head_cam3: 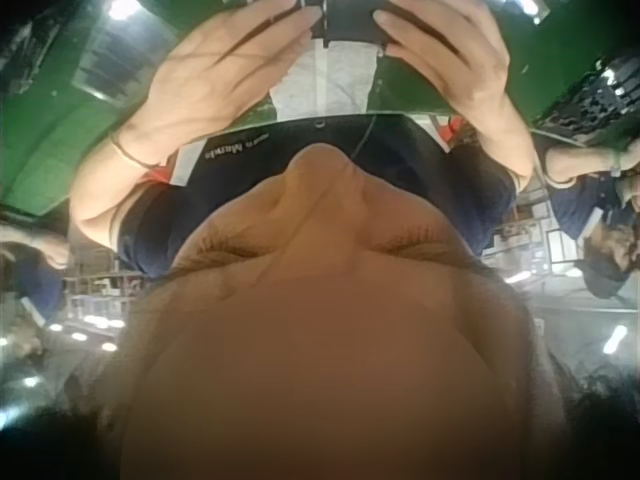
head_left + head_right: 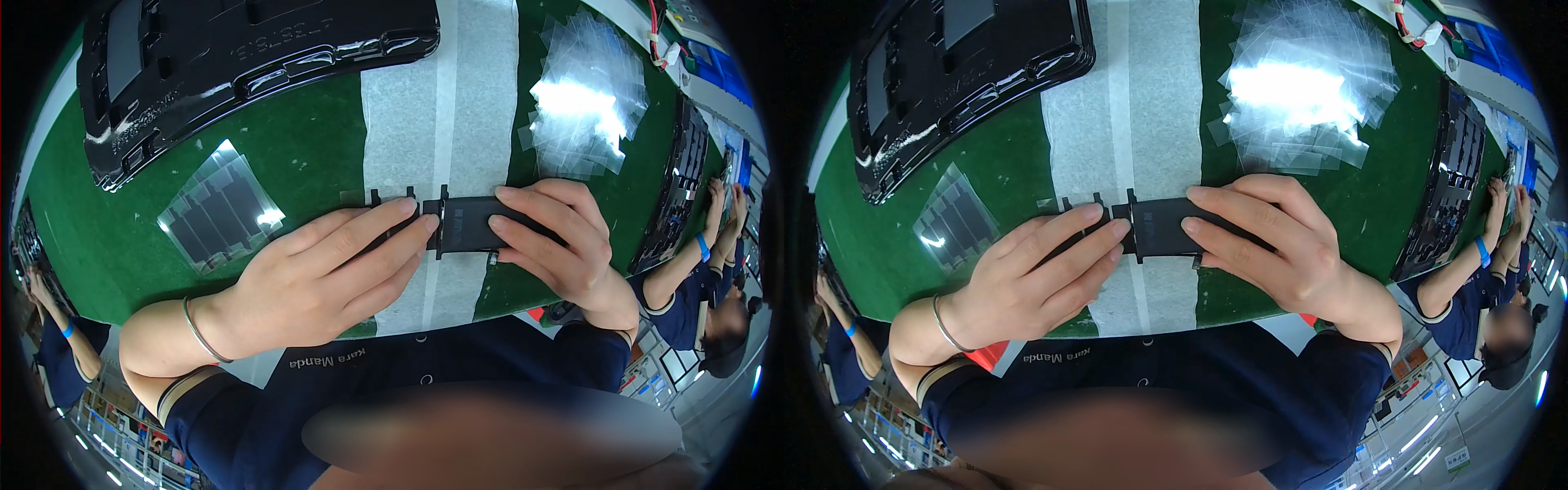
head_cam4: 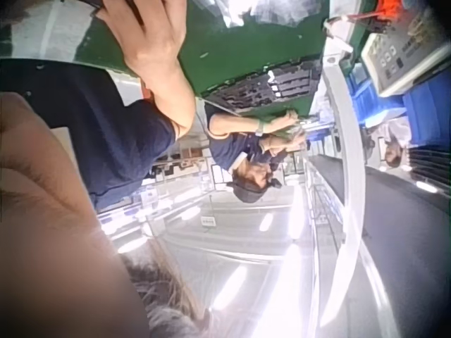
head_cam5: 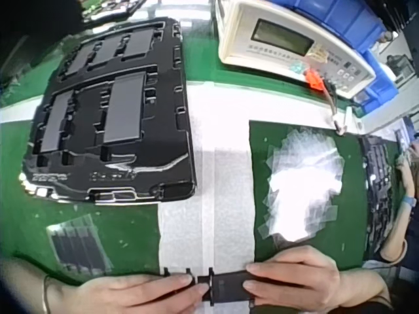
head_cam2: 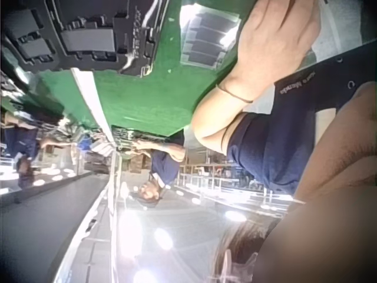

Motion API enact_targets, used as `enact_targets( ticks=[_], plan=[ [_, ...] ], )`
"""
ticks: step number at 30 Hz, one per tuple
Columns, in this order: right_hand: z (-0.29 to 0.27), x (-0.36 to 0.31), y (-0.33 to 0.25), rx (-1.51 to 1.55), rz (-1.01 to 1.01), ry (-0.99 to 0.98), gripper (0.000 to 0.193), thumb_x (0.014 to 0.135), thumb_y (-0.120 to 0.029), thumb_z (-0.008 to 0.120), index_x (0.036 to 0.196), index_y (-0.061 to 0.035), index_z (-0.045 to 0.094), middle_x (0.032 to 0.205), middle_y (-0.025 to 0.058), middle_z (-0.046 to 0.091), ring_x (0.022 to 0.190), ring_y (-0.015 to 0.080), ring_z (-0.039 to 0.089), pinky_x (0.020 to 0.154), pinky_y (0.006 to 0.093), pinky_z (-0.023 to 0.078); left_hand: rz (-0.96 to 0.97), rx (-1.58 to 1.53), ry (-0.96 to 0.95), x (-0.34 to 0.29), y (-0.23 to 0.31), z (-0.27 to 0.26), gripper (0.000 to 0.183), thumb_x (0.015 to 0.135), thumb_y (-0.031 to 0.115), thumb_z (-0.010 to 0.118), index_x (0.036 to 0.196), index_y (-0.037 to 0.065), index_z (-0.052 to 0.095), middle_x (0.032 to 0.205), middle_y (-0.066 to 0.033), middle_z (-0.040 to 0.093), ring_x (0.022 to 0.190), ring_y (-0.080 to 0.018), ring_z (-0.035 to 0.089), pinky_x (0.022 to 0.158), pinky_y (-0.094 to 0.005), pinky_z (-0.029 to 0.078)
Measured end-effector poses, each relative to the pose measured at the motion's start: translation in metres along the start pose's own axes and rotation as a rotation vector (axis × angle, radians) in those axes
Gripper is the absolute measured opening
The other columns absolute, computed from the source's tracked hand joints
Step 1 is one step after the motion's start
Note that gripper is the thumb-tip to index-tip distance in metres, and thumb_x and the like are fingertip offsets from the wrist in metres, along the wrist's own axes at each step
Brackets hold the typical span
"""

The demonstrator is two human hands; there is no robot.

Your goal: The recorder is assembling small electronic components, specifically attaching a small plastic or rubber part to a larger rectangular component on a factory assembly line.

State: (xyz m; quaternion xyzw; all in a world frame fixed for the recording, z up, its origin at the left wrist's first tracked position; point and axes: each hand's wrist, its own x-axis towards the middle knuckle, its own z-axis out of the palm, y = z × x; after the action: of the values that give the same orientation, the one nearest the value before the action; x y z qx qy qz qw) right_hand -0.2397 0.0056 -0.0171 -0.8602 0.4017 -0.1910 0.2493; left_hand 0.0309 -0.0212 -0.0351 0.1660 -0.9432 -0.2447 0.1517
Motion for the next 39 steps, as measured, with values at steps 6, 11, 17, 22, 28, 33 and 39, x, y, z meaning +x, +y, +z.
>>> enact_targets(
  ticks=[6,11,17,22,28,33,39],
  plan=[
    [0.0,0.002,0.002,0.003,0.0,0.0,0.039,0.057,-0.015,0.073,0.093,0.0002,0.068,0.104,0.0136,0.062,0.087,0.0251,0.054,0.07,0.0312,0.05,-0.004,-0.007,-0.005,0.001,-0.002,-0.002,0.03,0.069,0.008,0.062,0.097,-0.001,0.061,0.118,-0.0135,0.056,0.11,-0.0294,0.051,0.078,-0.0331,0.05],
    [0.002,0.001,0.0,-0.026,-0.002,0.003,0.038,0.057,-0.012,0.073,0.093,-0.0018,0.068,0.105,0.0123,0.061,0.088,0.0246,0.054,0.07,0.0306,0.05,0.001,0.003,0.002,0.0,-0.001,-0.001,0.029,0.069,0.008,0.063,0.096,-0.001,0.061,0.118,-0.0134,0.055,0.11,-0.0295,0.051,0.079,-0.0335,0.05],
    [0.002,0.001,-0.006,-0.04,0.012,0.009,0.041,0.056,-0.01,0.074,0.096,-0.0041,0.068,0.099,0.0099,0.06,0.085,0.0241,0.053,0.068,0.0307,0.048,-0.001,0.005,0.023,-0.001,0.004,0.0,0.026,0.07,0.009,0.061,0.095,0.001,0.062,0.117,-0.0112,0.056,0.11,-0.0268,0.051,0.078,-0.0329,0.048],
    [-0.005,-0.002,-0.019,-0.001,0.186,0.024,0.05,0.058,-0.012,0.075,0.106,-0.0043,0.062,0.083,0.0091,0.055,0.076,0.0242,0.053,0.063,0.0327,0.045,0.311,0.199,0.265,-0.014,0.026,-0.005,0.023,0.071,0.014,0.061,0.092,0.005,0.063,0.096,-0.0037,0.058,0.086,-0.0153,0.054,0.063,-0.0238,0.04],
    [-0.003,-0.012,-0.05,0.14,0.112,0.188,0.02,0.075,-0.007,0.068,0.092,-0.0002,0.059,0.074,0.0109,0.057,0.059,0.0251,0.057,0.052,0.0324,0.045,-0.063,-0.027,0.065,-0.021,0.064,-0.009,0.03,0.071,0.02,0.068,0.093,0.002,0.057,0.079,-0.0069,0.049,0.07,-0.0222,0.051,0.06,-0.0314,0.044],
    [0.051,-0.026,-0.092,0.691,0.134,0.298,0.019,0.077,-0.004,0.066,0.092,0.0001,0.054,0.078,0.0118,0.059,0.06,0.0208,0.057,0.056,0.0295,0.046,-0.202,-0.349,0.507,-0.033,0.084,0.008,0.035,0.083,0.018,0.06,0.109,-0.006,0.057,0.101,-0.014,0.059,0.086,-0.0255,0.06,0.075,-0.0297,0.049],
    [0.064,-0.021,-0.107,0.58,-0.015,0.394,0.017,0.078,-0.007,0.065,0.089,-0.0009,0.054,0.075,0.0084,0.057,0.06,0.0162,0.052,0.055,0.026,0.042,-0.312,-0.829,0.728,-0.038,0.1,0.044,0.023,0.082,0.008,0.058,0.1,-0.005,0.064,0.1,-0.014,0.064,0.09,-0.0222,0.06,0.082,-0.033,0.046]
  ],
)
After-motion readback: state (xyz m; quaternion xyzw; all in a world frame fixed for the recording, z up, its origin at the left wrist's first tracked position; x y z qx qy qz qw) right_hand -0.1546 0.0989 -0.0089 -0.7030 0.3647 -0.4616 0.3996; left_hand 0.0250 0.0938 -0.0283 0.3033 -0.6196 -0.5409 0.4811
